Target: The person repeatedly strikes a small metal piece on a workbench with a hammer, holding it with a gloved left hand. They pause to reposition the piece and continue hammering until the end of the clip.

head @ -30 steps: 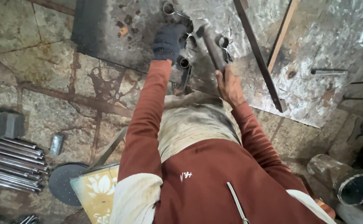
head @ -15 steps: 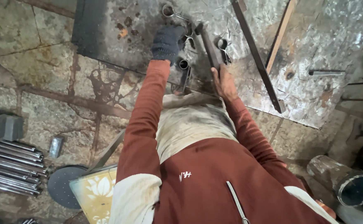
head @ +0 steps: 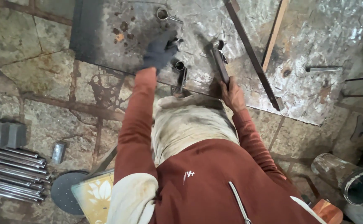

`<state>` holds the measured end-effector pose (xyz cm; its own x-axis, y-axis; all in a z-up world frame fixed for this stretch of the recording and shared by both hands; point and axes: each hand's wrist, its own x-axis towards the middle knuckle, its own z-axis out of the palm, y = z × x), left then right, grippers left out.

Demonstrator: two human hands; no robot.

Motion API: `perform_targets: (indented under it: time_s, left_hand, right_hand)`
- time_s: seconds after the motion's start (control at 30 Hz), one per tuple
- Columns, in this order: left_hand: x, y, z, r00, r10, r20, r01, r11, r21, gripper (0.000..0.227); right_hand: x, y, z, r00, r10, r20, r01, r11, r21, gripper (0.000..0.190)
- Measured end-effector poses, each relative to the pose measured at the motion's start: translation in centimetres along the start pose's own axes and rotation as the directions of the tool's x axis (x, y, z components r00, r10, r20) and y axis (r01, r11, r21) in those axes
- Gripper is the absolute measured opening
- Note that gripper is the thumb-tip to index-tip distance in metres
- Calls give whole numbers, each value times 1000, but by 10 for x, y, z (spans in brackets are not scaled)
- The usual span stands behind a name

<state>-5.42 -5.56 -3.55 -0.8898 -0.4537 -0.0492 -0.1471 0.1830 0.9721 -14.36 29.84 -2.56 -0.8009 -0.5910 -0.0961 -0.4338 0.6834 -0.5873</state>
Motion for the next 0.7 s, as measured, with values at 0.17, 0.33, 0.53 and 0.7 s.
perform_targets:
  time_s: [0.17,0.33,0.53,0.7]
  left_hand:
    - [-90,5,-13,987,-162,-11,142,893,-427,48]
    - [-187,-20,0,899,-438,21,268,511,-817,50]
    - [-214,-110,41,831,-539,-140,141,447,-883,43]
    - [-181,-112,40,791,-436,-428,433,895,-111,37]
  right_hand:
    - [-2,-3,0,1000,1,8,-1,1000,1,26]
    - [-2,0,1,991,-131,11,131,991,-9,30]
    - [4,4,5,994,-83,65,85,996,-22,35]
    - [1,22,13,986,-166,18,167,980,-104,46]
